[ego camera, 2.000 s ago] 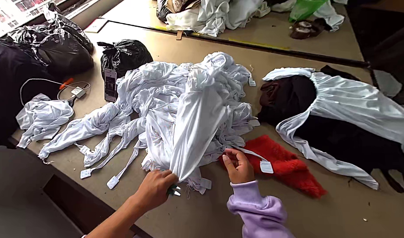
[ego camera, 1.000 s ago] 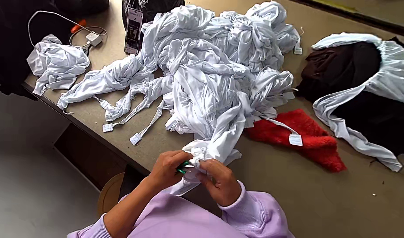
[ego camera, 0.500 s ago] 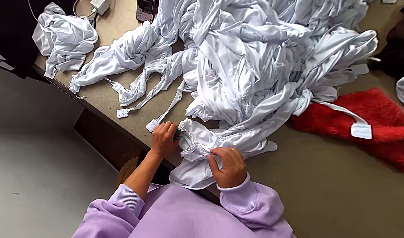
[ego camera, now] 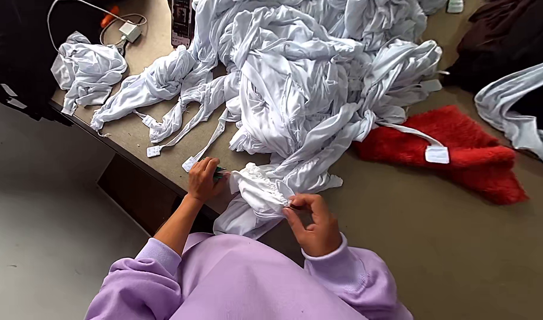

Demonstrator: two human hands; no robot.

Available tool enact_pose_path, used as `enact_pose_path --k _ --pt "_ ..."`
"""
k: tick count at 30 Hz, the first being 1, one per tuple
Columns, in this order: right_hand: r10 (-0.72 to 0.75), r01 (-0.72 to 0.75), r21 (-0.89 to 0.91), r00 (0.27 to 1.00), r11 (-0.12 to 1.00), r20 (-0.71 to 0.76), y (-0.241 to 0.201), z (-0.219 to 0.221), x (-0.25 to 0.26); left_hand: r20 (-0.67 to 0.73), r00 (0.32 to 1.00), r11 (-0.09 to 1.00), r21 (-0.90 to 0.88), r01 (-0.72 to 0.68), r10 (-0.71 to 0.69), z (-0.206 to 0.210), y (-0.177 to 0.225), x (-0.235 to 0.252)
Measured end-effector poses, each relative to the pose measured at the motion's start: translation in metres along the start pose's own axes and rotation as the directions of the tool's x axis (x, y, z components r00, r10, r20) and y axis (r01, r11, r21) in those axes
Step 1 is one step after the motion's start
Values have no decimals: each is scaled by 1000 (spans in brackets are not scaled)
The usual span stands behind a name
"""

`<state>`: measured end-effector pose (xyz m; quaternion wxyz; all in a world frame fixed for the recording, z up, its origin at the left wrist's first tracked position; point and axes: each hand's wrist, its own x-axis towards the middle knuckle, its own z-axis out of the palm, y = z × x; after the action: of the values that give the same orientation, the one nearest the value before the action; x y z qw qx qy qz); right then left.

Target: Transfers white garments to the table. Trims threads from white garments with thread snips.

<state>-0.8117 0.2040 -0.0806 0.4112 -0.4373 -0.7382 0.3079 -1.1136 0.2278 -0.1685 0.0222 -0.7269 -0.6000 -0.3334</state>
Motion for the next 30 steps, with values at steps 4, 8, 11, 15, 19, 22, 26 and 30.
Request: enact_pose_path --k 4,8,11,15,19,22,26,30 --pt "110 -109 27 993 994 -34 -8 -53 -20 -110 989 979 -191 72 -94 -11 48 24" --pt "95 -95 35 995 995 -14 -11 -71 -30 235 970 720 -683 118 64 -46 156 62" --pt "34 -34 11 998 999 -45 -19 -69 -25 353 877 632 -771 75 327 -45 192 62" --pt "45 -43 32 995 999 -91 -21 -60 -30 333 879 624 -779 53 341 -43 198 52" --pt "19 -17 157 1000 987 -11 -19 -56 -38 347 932 394 -875 282 104 -49 191 31" --pt "-50 31 203 995 979 91 -20 -56 -40 368 926 292 -880 375 -83 -56 184 19" --pt "-67 28 203 979 979 191 -19 -52 -42 271 960 443 -854 272 -68 -66 183 18" --pt "-77 39 205 980 978 185 -23 -47 -39 209 976 482 -850 211 -58 -71 191 22"
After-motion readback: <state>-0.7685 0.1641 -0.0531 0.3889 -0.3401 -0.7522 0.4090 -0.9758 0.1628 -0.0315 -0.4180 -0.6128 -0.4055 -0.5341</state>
